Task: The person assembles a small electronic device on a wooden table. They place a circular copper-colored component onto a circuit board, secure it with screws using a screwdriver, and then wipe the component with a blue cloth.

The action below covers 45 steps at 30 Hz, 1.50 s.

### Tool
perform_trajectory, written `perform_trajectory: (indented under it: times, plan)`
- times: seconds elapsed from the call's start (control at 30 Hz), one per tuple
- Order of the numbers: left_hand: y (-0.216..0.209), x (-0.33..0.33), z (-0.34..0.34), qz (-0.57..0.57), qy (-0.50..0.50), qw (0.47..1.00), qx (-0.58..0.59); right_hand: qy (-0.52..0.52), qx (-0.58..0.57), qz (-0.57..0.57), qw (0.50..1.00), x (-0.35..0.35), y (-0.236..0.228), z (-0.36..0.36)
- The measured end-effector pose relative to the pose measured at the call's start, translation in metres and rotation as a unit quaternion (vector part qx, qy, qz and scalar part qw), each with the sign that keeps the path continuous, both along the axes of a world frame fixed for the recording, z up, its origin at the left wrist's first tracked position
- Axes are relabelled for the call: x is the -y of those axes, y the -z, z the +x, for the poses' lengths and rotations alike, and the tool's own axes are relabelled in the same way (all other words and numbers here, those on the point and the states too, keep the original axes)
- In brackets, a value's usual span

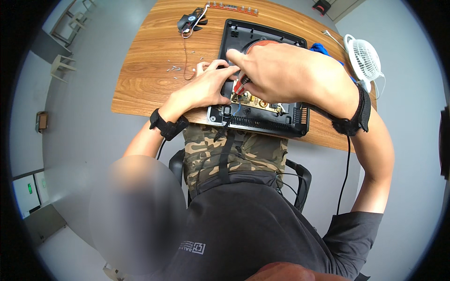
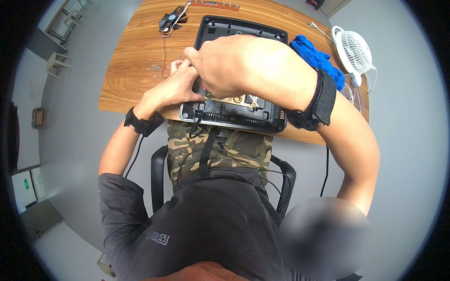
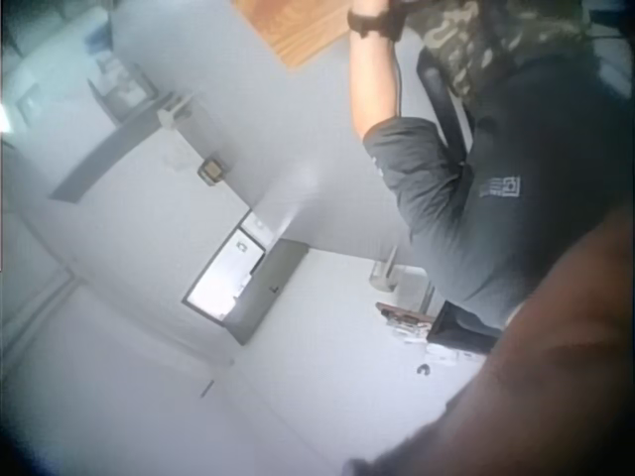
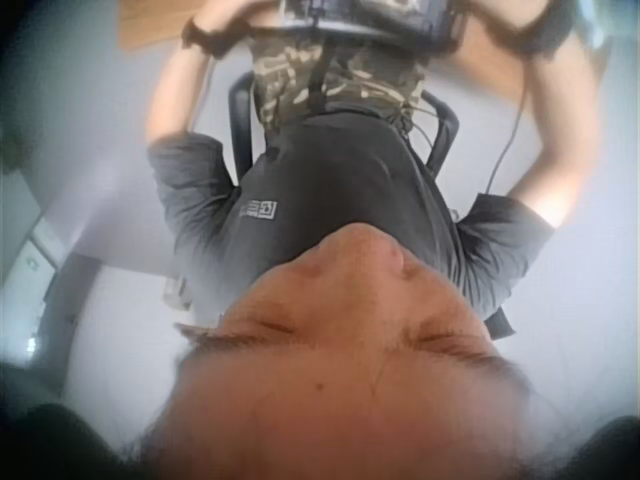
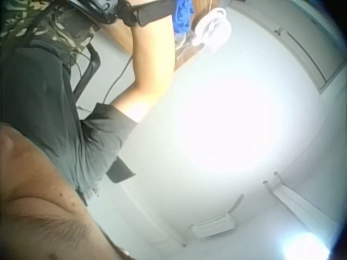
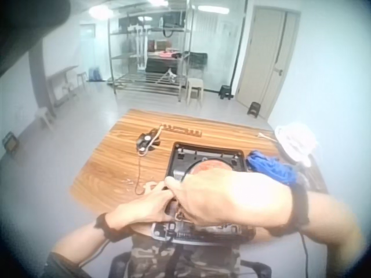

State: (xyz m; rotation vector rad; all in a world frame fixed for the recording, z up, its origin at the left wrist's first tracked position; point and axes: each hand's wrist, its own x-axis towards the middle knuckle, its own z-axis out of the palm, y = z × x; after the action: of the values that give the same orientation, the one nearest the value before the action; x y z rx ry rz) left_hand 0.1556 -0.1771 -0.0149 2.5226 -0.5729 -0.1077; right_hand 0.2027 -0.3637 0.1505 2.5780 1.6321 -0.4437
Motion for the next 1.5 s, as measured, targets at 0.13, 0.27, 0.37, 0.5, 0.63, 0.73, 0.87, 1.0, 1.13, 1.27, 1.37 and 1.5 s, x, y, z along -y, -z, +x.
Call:
perform_trajectory:
  times: [0.13, 0.27, 0.37, 0.5, 0.63, 0.73, 0.87, 1.0, 1.13, 1.27, 1.37, 1.5]
  plan:
    - [0.008, -0.002, 0.003, -0.009, 0.015, 0.999, 0.035, -0.022, 0.002, -0.011, 1.000, -0.004, 0.006, 0.001]
    - [0.005, -0.002, 0.001, 0.002, 0.013, 1.000, -0.006, -0.041, 0.058, 0.079, 0.994, -0.006, 0.013, -0.001]
    - [0.010, -0.005, 0.004, 0.036, 0.033, 0.999, -0.017, -0.075, 0.103, 0.056, 0.990, -0.004, 0.017, 0.002]
    - [0.007, -0.002, 0.005, -0.015, 0.012, 1.000, 0.004, 0.019, 0.037, -0.012, 0.999, -0.004, 0.006, -0.007]
    - [0.007, -0.003, 0.002, -0.006, 0.016, 1.000, 0.021, -0.025, -0.006, -0.028, 0.999, -0.002, -0.010, -0.013]
    - [0.011, -0.004, 0.003, 0.001, 0.018, 1.000, 0.019, -0.050, 0.032, -0.006, 0.998, -0.007, 0.004, -0.007]
    - [0.006, -0.003, 0.005, -0.003, 0.023, 1.000, -0.009, -0.110, 0.161, 0.096, 0.976, -0.007, 0.033, -0.003]
    - [0.011, -0.005, 0.003, 0.009, 0.027, 1.000, 0.001, -0.102, 0.136, 0.133, 0.976, -0.005, 0.030, -0.005]
    - [0.013, -0.004, 0.002, -0.018, 0.000, 1.000, 0.010, -0.087, 0.063, 0.104, 0.989, 0.006, 0.015, -0.008]
    - [0.011, -0.005, 0.001, 0.020, 0.019, 0.999, 0.034, -0.145, 0.035, 0.160, 0.976, 0.011, 0.019, -0.002]
    - [0.018, -0.005, 0.003, -0.048, 0.031, 0.997, 0.052, -0.086, -0.005, 0.065, 0.994, 0.003, 0.010, -0.004]
    - [0.007, -0.001, 0.003, -0.020, 0.021, 1.000, -0.003, -0.034, 0.010, 0.027, 0.999, -0.004, 0.013, -0.005]
